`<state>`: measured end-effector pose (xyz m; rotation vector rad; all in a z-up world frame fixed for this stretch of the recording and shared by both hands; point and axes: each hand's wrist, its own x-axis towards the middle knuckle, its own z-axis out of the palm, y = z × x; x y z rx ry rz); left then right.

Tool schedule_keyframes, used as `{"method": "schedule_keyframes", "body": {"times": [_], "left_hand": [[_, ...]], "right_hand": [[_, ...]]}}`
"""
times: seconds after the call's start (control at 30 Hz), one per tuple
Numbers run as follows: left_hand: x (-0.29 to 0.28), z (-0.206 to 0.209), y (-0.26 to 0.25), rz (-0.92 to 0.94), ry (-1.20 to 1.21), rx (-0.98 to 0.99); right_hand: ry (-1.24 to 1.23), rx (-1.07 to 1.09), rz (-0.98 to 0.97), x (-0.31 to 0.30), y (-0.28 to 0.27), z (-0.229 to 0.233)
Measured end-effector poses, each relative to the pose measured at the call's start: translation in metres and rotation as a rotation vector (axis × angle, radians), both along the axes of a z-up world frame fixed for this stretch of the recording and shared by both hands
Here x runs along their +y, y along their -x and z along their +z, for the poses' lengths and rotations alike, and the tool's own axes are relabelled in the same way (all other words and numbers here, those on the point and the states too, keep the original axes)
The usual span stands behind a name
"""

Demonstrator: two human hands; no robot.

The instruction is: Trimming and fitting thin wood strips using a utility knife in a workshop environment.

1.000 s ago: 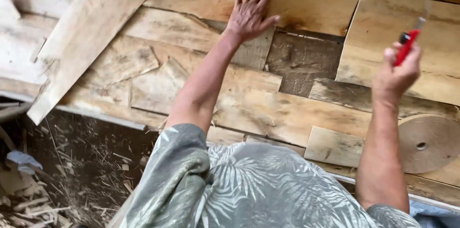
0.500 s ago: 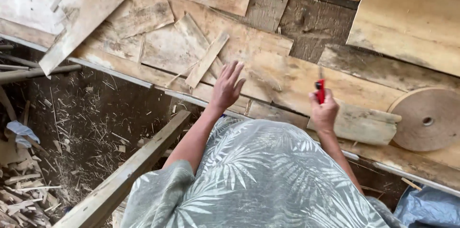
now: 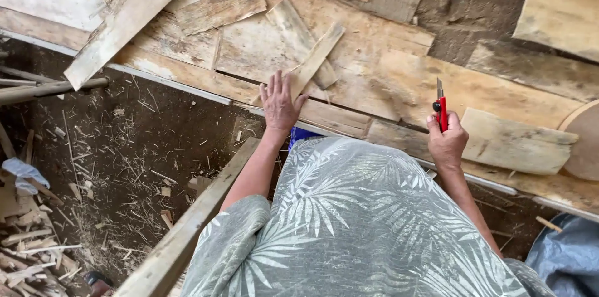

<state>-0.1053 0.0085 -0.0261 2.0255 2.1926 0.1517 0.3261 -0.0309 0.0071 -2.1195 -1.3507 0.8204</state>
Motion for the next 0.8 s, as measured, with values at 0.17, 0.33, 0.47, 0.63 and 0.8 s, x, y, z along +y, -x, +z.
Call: {"method": "schedule_keyframes", "body": {"times": [0.17, 0.33, 0.47, 0.63, 0.8], "left_hand": [[0.02, 0.006, 0.027, -0.085, -0.003, -0.02], [0.027, -0.025, 0.053, -0.166, -0.002, -0.089], [0.036, -0.018, 0.075, -0.16, 0.032, -0.231], [0.039, -0.017, 0.085, -0.248, 0.097, -0.535], [0.051, 0.048, 0.056, -0.306, 0.306, -0.665]], "right_hand": [[-0.014, 0.002, -0.117, 0.006, 0.099, 0.025], [0.004, -0.092, -0.05, 0.008, 0.152, 0.006], [-0.053, -0.127, -0.039, 0.004, 0.163, 0.006], [-0.063, 0.158, -0.207, 0.022, 0.174, 0.025], [-0.176, 0.163, -0.115, 0.052, 0.159, 0.018]]}}
